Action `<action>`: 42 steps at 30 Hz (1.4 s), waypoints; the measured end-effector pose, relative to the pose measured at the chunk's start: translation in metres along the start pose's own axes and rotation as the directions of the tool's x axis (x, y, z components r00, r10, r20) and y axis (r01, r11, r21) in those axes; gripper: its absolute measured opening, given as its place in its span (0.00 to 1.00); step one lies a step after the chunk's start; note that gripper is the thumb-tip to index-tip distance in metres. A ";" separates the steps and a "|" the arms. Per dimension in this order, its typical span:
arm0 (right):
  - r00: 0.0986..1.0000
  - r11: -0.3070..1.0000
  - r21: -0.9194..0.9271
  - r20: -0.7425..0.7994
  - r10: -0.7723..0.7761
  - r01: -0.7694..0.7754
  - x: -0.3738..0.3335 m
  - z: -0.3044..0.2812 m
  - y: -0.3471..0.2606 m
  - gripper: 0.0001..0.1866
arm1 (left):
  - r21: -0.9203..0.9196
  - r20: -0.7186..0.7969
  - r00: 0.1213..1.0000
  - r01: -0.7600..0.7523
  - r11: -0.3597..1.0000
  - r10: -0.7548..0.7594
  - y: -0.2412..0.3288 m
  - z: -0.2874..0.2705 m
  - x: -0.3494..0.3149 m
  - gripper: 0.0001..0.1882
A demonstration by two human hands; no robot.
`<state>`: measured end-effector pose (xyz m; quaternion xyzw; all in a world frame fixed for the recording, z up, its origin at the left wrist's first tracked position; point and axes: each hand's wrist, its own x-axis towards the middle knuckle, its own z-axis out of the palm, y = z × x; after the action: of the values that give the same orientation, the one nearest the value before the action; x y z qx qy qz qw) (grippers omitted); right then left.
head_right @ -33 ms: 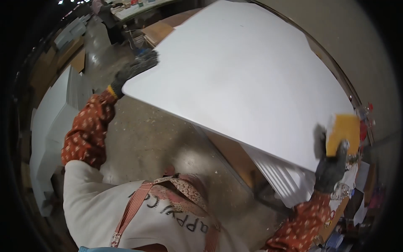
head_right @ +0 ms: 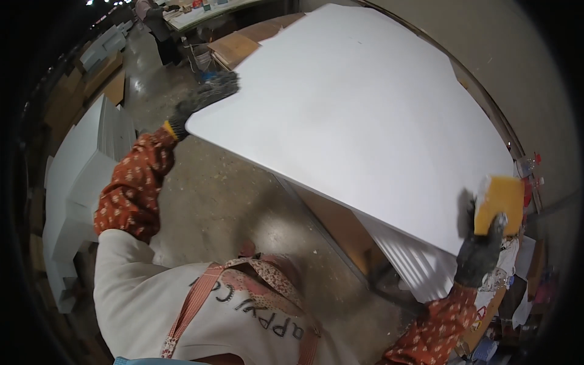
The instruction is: The person sands the edges of white panels using a sanding block, applies paste along the edges using a spatula, wipes the panels with a sponge, and cleans the surfaces with a cloth.
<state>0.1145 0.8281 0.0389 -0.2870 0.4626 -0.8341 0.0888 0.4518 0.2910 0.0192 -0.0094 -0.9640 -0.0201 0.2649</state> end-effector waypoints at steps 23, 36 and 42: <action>0.972 0.455 -0.860 0.184 -0.147 0.231 -0.101 0.242 0.063 0.26 | -0.622 -0.400 0.916 -0.258 0.739 -0.017 -0.003 0.027 0.019 0.26; 0.845 0.110 -0.846 0.495 -0.201 0.521 -0.113 0.282 0.074 0.33 | -0.518 -0.353 0.932 -0.269 0.812 0.084 0.003 0.015 0.016 0.28; 0.883 0.335 -0.937 -0.239 -0.404 -0.100 -0.138 0.105 -0.003 0.24 | -0.076 -0.071 0.990 0.117 0.990 -0.122 -0.021 -0.018 -0.016 0.29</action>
<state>0.2873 0.8108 0.0291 -0.1360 0.8301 -0.4649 -0.2763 0.4744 0.2691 0.0254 0.0397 -0.9508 -0.0710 0.2989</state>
